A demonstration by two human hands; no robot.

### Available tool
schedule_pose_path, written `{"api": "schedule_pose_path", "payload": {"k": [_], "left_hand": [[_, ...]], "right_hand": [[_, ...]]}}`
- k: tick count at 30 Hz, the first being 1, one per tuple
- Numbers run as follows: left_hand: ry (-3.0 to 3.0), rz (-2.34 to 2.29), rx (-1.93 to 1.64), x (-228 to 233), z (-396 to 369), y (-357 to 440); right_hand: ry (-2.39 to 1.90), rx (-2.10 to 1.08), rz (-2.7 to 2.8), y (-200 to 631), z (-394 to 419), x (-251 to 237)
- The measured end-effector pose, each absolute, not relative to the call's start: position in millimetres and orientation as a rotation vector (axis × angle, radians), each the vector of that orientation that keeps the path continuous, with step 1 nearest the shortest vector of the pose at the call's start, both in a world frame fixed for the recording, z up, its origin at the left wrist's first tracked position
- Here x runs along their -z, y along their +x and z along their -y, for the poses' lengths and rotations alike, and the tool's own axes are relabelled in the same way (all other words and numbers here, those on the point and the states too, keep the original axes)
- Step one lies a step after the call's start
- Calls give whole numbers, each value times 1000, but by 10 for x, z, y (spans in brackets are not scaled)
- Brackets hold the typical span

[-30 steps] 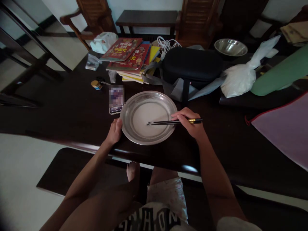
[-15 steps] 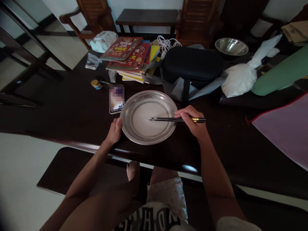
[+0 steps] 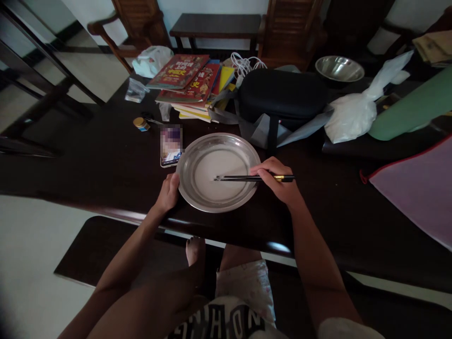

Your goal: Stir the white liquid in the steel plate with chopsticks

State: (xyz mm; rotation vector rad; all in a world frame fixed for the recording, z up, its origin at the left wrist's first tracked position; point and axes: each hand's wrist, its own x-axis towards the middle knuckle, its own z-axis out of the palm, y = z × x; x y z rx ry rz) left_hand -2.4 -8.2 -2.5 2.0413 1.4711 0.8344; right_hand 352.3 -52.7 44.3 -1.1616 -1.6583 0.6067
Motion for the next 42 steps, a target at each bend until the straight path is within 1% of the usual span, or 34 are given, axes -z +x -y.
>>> {"api": "schedule_pose_path", "payload": {"k": [6, 9, 12, 17, 22, 27, 33, 38, 42], "left_hand": [[2031, -1453, -863, 25, 81, -21], [2030, -1459, -869, 26, 82, -19], [2034, -1459, -870, 32, 82, -20], [2039, -1462, -860, 40, 79, -28], [2038, -1463, -856, 29, 80, -29], [2024, -1466, -845, 11, 86, -22], [2020, -1487, -842, 7, 86, -13], [2034, -1466, -846, 35, 75, -29], [2031, -1464, -846, 41, 78, -34]], "right_hand": [[-1148, -575, 1591, 3537, 526, -447], [-1165, -622, 1640, 3523, 535, -448], [-1173, -589, 1682, 3513, 534, -451], [-1175, -598, 1574, 3533, 531, -441], [-1161, -609, 1683, 3507, 533, -448], [-1154, -574, 1597, 3526, 527, -452], [-1164, -601, 1688, 3509, 528, -446], [-1168, -583, 1587, 3525, 530, -444], [-1141, -603, 1678, 3507, 528, -444]]}}
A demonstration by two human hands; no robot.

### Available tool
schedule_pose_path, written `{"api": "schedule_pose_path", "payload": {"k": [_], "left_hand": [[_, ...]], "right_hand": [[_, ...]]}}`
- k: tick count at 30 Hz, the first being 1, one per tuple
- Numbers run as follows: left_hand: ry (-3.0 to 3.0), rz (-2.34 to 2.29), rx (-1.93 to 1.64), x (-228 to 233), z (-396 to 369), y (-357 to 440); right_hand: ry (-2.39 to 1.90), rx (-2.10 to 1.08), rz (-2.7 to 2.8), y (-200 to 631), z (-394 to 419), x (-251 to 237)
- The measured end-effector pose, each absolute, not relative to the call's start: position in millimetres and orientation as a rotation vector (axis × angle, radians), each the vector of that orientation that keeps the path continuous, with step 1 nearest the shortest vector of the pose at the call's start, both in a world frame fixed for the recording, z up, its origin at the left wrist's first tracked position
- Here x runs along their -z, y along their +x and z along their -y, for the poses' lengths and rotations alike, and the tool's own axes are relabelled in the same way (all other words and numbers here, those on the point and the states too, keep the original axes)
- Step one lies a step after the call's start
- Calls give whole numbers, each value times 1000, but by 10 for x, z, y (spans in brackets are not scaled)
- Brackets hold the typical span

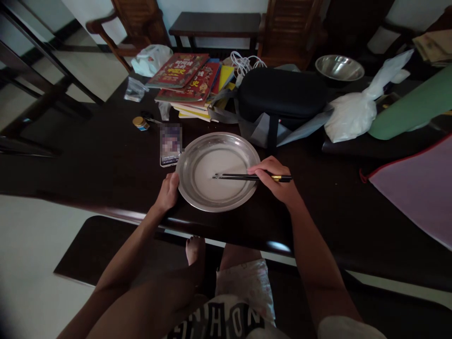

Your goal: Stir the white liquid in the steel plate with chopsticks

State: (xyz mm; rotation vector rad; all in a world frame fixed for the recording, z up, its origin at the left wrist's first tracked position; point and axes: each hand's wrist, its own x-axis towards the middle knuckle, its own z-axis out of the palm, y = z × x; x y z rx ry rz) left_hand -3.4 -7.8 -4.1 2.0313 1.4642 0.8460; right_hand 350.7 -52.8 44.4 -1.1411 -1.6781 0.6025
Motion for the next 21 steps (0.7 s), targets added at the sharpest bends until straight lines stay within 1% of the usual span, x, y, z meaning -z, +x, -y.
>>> {"api": "schedule_pose_path", "payload": {"k": [5, 9, 16, 21], "left_hand": [[2034, -1467, -841, 28, 82, -30], [2043, -1464, -839, 24, 78, -30], [2059, -1444, -843, 39, 83, -41], [2060, -1466, -844, 57, 82, -41]], "right_hand": [[-1140, -578, 1591, 3522, 523, -450], [-1122, -630, 1664, 3505, 528, -451], [-1159, -562, 1593, 3533, 526, -434], [-1140, -595, 1700, 3516, 520, -426]]}}
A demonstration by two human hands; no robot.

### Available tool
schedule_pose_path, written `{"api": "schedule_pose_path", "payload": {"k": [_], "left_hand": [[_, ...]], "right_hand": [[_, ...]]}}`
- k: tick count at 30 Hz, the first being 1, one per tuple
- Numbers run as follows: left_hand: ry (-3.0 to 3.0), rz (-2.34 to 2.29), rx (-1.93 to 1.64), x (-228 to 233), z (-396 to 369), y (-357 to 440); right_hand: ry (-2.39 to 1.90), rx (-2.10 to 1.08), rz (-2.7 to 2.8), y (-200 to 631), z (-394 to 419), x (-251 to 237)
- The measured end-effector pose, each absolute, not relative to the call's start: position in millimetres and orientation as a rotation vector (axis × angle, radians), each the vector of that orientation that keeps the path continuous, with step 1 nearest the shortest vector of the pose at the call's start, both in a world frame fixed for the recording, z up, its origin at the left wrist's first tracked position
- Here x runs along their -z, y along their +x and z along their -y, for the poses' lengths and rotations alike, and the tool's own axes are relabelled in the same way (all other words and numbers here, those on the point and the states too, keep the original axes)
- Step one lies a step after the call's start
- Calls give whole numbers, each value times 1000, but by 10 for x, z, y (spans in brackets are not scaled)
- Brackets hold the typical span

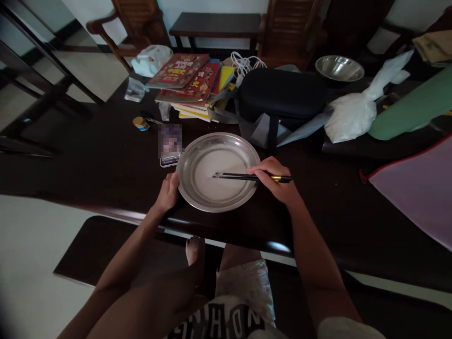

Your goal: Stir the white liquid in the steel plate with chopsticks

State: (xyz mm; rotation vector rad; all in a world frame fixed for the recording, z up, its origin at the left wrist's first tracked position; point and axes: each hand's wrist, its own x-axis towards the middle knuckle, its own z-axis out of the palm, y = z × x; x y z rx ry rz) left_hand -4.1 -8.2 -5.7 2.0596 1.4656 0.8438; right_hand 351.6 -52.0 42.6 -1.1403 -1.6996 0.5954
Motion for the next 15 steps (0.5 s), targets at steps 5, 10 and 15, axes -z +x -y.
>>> {"api": "schedule_pose_path", "payload": {"k": [5, 10, 15], "left_hand": [[2067, -1465, -863, 62, 80, -37], [2070, -1462, -859, 54, 79, -34], [2064, -1463, -843, 52, 79, -38]], "right_hand": [[-1134, -575, 1594, 3534, 518, -426], [-1140, -610, 1687, 3510, 528, -441], [-1162, -577, 1578, 3532, 517, -437]]}}
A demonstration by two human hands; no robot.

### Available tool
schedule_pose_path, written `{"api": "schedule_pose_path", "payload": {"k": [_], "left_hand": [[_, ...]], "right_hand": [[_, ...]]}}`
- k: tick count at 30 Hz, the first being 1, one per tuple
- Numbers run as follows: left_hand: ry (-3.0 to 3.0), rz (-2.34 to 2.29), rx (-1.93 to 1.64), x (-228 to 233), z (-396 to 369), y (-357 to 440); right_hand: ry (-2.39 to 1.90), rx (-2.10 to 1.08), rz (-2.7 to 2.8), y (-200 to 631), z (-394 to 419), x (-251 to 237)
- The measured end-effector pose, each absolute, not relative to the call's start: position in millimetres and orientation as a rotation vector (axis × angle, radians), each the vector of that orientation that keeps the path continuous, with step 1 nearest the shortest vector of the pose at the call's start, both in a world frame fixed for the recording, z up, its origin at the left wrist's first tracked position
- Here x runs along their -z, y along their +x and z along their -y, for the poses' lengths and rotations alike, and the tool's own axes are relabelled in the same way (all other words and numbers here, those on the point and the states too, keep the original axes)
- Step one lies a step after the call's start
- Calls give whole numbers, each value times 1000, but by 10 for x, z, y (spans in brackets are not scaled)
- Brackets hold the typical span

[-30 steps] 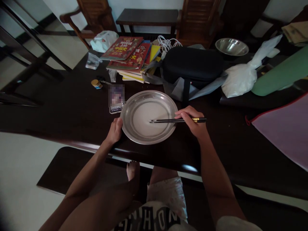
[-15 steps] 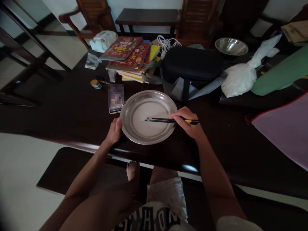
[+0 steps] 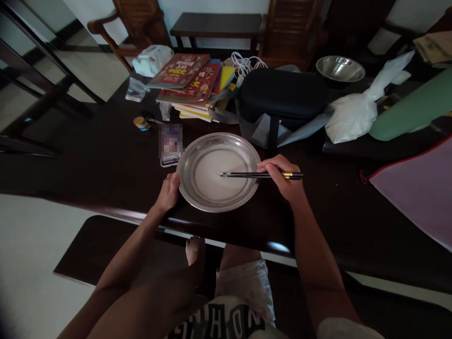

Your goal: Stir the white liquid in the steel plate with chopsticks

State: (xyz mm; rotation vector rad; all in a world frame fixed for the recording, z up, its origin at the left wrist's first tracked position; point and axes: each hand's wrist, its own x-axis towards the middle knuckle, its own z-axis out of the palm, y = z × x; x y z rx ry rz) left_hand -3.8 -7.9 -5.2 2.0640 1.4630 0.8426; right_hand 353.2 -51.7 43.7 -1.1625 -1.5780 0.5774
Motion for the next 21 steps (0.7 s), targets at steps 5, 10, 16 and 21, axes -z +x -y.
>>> {"api": "schedule_pose_path", "payload": {"k": [5, 10, 16, 21], "left_hand": [[2070, -1472, -845, 50, 79, -37], [2058, -1457, -853, 30, 85, -32], [2044, -1451, -857, 27, 81, -26], [2053, -1446, -886, 35, 80, -21]], "right_hand": [[-1137, -597, 1683, 3508, 522, -435], [-1159, -580, 1582, 3527, 521, -426], [-1150, -590, 1665, 3518, 510, -424], [-1164, -589, 1574, 3538, 519, -428]]}}
